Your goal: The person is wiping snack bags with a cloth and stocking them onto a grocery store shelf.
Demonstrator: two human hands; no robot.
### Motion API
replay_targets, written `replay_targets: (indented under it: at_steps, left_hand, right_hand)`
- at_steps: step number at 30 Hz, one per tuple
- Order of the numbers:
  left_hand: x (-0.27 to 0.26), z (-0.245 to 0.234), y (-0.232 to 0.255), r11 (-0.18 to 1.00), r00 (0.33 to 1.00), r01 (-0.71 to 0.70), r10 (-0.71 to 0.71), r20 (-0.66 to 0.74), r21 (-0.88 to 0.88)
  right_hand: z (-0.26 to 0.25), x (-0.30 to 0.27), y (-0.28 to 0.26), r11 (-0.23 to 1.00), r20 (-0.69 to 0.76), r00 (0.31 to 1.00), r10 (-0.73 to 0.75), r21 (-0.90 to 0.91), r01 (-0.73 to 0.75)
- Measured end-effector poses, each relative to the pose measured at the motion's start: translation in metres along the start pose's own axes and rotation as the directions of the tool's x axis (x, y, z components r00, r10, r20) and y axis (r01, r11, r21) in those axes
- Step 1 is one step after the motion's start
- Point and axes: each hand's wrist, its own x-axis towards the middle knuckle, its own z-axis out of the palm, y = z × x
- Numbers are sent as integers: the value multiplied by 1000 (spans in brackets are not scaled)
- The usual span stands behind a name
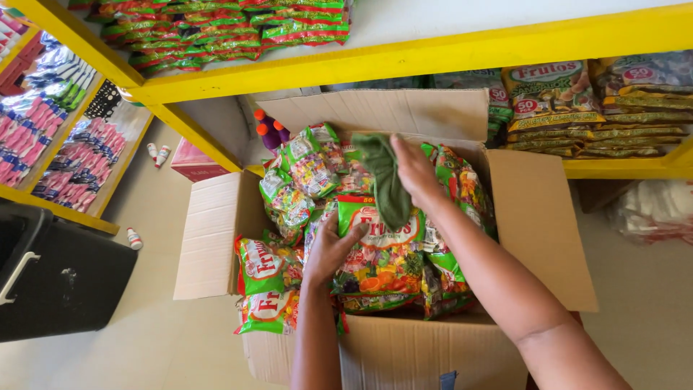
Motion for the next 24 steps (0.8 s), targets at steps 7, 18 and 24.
replay_targets:
  at_steps: [7,18,24]
  left_hand:
    - [9,-6,-27,998,998,-62,62,16,4]
    - [2,-3,-4,1000,1000,-17,16,12,20]
    - [6,-4,-20,966,991,-65,34,-129,-250]
  right_hand:
    - [39,-43,-29,603,521,689,-504,-360,712]
    - [34,-8,23,799,28,944,-329,-524,294]
    - [-26,-3,-6,924,-90,926,-368,73,374]
